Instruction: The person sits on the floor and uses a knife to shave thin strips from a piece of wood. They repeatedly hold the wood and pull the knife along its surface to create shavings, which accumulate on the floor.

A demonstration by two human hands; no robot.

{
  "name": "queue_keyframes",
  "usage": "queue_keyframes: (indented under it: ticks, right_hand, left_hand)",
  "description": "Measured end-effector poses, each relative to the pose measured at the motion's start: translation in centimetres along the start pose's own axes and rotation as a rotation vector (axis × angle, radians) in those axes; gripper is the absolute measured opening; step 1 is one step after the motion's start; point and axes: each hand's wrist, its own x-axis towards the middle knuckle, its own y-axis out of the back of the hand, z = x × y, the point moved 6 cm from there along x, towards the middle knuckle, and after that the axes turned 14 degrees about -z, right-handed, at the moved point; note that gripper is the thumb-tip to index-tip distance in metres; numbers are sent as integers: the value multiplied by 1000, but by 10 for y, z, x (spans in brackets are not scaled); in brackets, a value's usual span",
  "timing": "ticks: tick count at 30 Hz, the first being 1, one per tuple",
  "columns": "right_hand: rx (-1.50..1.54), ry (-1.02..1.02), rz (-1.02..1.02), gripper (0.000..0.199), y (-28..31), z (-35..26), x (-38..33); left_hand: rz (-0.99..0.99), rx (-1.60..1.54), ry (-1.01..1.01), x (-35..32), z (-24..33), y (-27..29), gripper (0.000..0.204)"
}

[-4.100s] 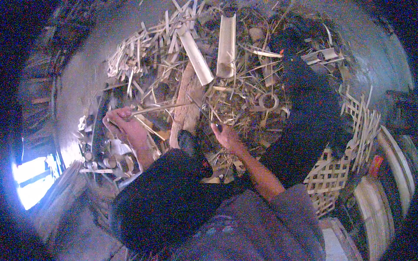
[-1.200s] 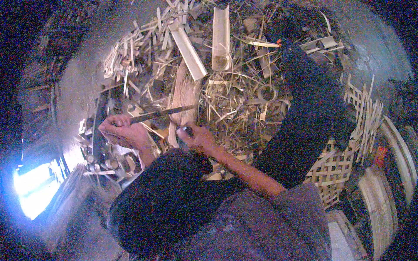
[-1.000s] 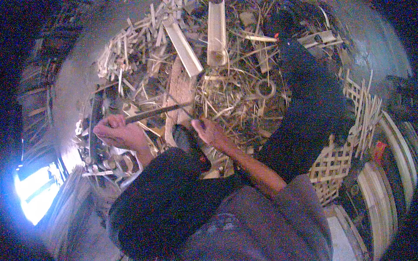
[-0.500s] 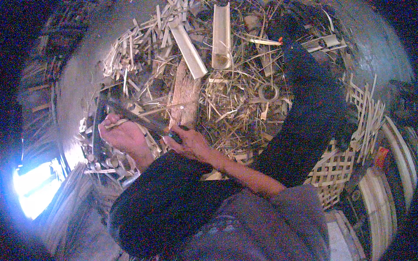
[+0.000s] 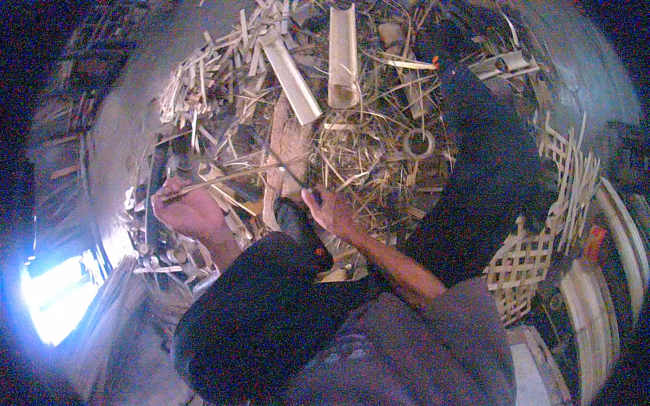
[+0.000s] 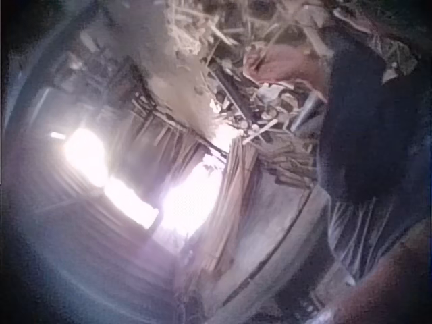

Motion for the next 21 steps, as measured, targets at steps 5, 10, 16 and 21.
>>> queue_keyframes:
  ticks: [5,10,16,21]
  right_hand:
    - [-146,37,106,68,12,18,12]
    - [-155,145,292,62,20,21,13]
    - [-22,359,-81,49,8,-94,-33]
    - [-15,317,-25,50,2,-82,-14]
  left_hand:
    - [-111,3,7,9,1,10,22]
    - [44,1057,-302,0,20,-9,23]
    - [75,415,-32,-6,10,-1,35]
    - [134,501,-55,-11,9,-19,41]
